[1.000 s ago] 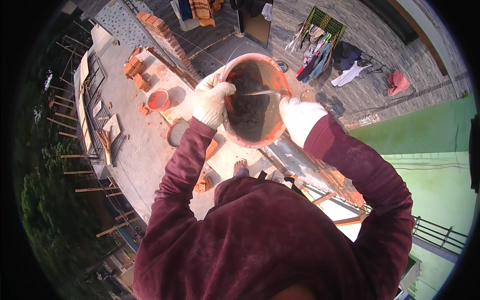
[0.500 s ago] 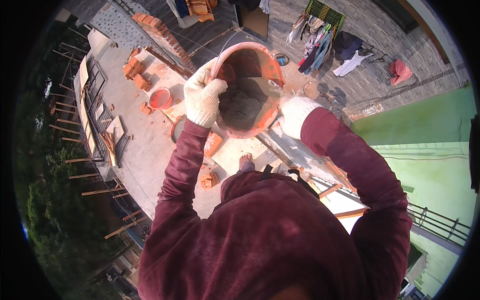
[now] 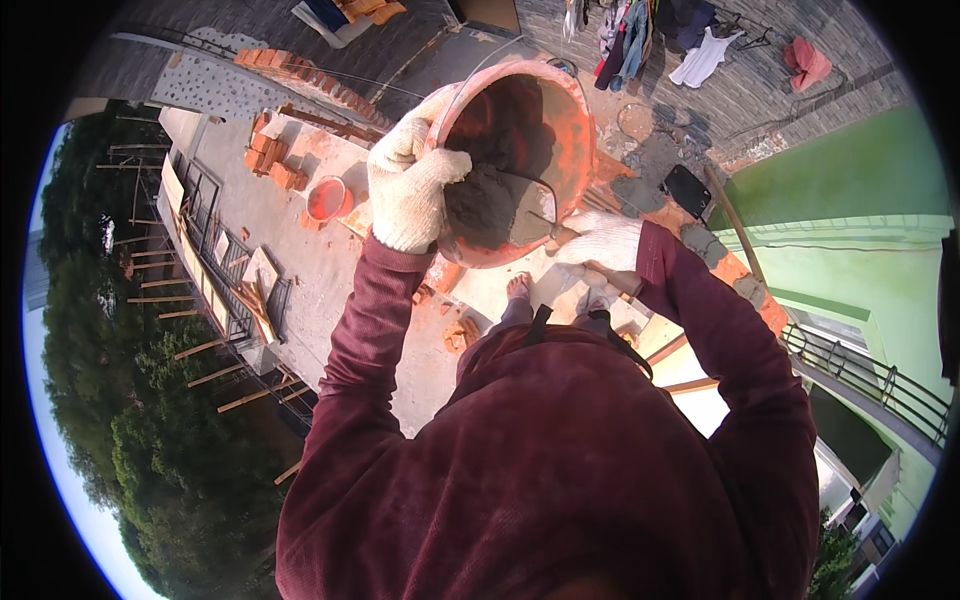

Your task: The person scoops mortar from a bucket using a trowel and applies it to a brick wall under construction. They repeatedly transfer mortar and spread it between bricks on an elevated platform.

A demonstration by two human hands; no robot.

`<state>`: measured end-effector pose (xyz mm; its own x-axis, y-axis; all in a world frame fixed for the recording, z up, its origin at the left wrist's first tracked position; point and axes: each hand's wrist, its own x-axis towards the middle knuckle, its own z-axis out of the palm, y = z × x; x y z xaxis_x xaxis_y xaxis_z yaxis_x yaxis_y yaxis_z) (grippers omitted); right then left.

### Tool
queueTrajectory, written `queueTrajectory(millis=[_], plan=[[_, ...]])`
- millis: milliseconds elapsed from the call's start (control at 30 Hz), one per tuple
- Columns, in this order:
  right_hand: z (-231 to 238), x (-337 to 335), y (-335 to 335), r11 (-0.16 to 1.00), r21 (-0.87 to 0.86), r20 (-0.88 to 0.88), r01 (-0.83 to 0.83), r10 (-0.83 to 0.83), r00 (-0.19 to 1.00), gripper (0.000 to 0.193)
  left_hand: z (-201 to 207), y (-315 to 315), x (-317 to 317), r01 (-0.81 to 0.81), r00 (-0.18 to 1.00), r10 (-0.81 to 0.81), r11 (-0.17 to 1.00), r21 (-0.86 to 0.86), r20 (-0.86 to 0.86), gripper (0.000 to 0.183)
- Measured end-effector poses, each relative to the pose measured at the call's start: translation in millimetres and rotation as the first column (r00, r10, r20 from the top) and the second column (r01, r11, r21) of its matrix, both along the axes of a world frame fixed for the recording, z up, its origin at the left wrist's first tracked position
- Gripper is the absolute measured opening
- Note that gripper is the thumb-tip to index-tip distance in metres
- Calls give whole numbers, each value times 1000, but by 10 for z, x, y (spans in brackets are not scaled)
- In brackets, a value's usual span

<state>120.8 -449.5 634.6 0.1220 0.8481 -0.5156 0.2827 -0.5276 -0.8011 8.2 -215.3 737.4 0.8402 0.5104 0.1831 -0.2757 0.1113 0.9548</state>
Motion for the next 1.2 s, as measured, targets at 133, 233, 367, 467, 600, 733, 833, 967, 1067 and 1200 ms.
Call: queueTrajectory(millis=[133,233,367,467,600,733,833,967,1067,1200], plan=[[336,-201,58,976,-35,-323,213,-213,922,20,-177,-35,-103,-46,998,43,997,-53,-55,56],[408,-341,90,936,-122,-556,330,-340,758,20,-345,-222,-109,-123,988,109,985,-124,-112,60],[2,-335,-93,922,-89,-710,377,-325,625,26,-795,-450,-117,-172,969,173,985,23,-179,60],[-360,-290,-326,924,-94,-804,372,-290,519,43,-1204,-552,-239,-271,935,248,961,-62,-256,58],[-741,-145,-691,954,-60,-793,294,-224,567,44,-1747,-560,-246,-340,904,277,928,-154,-325,52],[-918,99,-1109,898,-248,-765,364,-412,495,43,-2137,-604,-248,-377,885,285,903,-206,-368,48],[-773,506,-1331,876,-306,-604,374,-482,635,41,-2366,-577,-433,-402,864,288,889,-221,-412,48],[-1029,1033,-1657,828,-295,-480,477,-560,675,36,-2581,-546,-757,-446,815,311,876,-186,-489,51],[-1329,1351,-1730,792,-316,-290,522,-605,742,35,-2642,-486,-1027,-474,769,319,866,-160,-554,51],[-2123,1555,-1613,934,42,383,354,-343,858,32,-2694,-456,-1331,-502,702,315,855,-130,-639,50]])
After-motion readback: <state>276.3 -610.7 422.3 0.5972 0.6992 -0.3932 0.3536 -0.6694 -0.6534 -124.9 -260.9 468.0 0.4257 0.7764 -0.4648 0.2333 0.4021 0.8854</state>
